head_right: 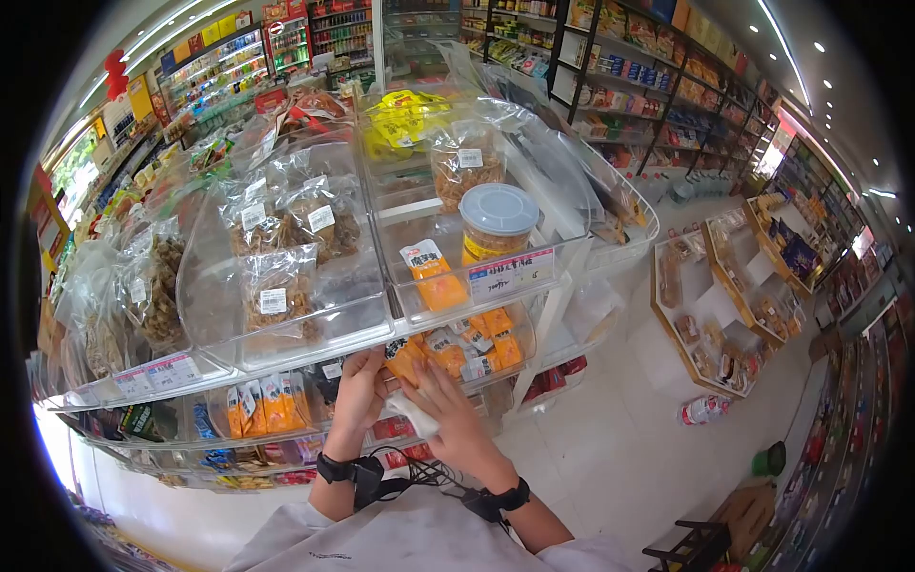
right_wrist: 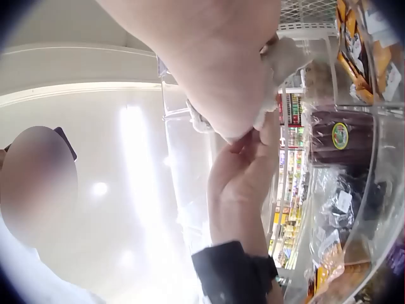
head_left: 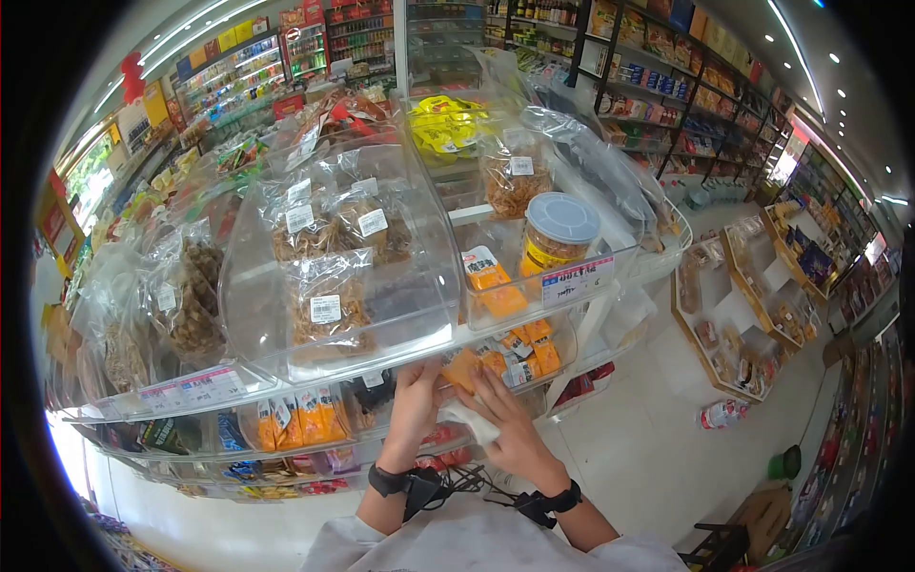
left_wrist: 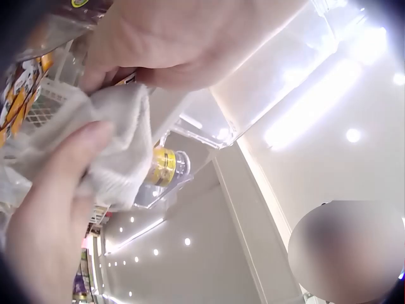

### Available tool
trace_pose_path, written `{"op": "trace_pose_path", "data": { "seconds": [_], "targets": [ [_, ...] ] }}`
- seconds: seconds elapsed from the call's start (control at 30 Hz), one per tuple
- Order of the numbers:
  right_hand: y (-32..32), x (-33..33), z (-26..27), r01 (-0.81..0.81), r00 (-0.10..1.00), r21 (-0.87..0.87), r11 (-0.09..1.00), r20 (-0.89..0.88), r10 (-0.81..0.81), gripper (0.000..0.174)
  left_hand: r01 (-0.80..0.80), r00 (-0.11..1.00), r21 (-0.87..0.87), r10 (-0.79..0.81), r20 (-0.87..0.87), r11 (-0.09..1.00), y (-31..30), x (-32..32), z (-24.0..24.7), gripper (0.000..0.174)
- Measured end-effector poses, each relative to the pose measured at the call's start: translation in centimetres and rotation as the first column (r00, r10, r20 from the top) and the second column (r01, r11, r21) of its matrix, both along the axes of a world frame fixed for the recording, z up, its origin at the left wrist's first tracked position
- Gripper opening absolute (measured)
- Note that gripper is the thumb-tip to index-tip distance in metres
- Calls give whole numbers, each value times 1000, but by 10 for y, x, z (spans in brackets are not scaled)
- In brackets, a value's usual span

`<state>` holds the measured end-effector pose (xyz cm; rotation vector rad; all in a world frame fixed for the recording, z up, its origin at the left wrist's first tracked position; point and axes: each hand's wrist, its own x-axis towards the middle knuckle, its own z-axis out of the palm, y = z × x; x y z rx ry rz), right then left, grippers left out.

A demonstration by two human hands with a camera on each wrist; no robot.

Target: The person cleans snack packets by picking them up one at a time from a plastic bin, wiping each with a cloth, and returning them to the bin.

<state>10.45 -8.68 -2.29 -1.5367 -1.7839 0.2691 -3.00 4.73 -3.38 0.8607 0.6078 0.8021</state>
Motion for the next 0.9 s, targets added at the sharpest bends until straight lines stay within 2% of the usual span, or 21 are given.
{"op": "trace_pose_path", "data": {
  "seconds": [0.03,0.07,0.1,0.13,0.17,0.2,0.27,0.3,0.37,0.4,0.47,0.57,0.6,0.67,0.7,0.77,0.8,0.9],
  "targets": [
    [-4,6,-8,-42,999,-18,999,-29,41,56,-34,998,-19,35,59,999,0,0,7,33],
    [-6,11,-19,94,990,142,985,-120,-77,50,-16,1000,13,17,-2,1000,0,-4,-1,34],
    [-7,17,-21,197,921,101,975,-361,-149,47,-17,999,44,19,-51,999,-2,-6,-10,35],
    [-8,23,-22,290,787,35,956,-577,-217,45,-12,995,75,20,-102,997,-3,-8,-17,35],
    [-8,27,-24,365,598,-53,929,-752,-277,43,-1,988,107,17,-152,994,-3,-8,-21,35],
    [-6,28,-32,310,463,-113,944,-849,-254,43,-14,991,126,31,-131,992,-11,-2,-8,33],
    [-2,28,-49,174,150,-194,965,-964,-221,44,66,972,290,5,-237,955,-20,6,-4,34],
    [-4,21,-47,147,247,-203,968,-940,-235,46,109,957,368,3,-290,924,-24,10,-2,35],
    [-7,6,-39,94,437,-228,969,-865,-246,49,105,961,381,4,-276,919,-30,17,6,36],
    [-5,4,-40,94,490,-156,983,-853,-182,49,106,967,372,-8,-254,922,-30,19,6,36],
    [-8,5,-34,81,506,-173,982,-841,-190,46,115,976,352,-39,-214,929,-31,20,5,38],
    [-14,9,-30,158,563,-241,958,-775,-288,39,121,934,602,114,-338,790,-30,16,2,47],
    [-16,11,-29,200,584,-267,943,-740,-334,37,139,938,592,86,-335,794,-34,15,0,51],
    [-13,19,-39,335,793,-190,923,-473,-385,31,173,945,573,30,-326,801,-45,12,2,59],
    [-12,21,-43,387,856,-134,912,-316,-410,29,182,938,528,14,-346,830,-52,13,11,61],
    [-15,20,-43,378,924,-105,920,-14,-381,32,193,925,432,-17,-380,881,-67,17,32,66],
    [-16,18,-42,369,925,-93,925,137,-355,34,207,914,433,-15,-406,877,-65,21,25,63],
    [-15,9,-33,178,980,-124,976,109,-164,38,299,903,282,-174,-393,912,-39,27,-2,57]
  ]
}}
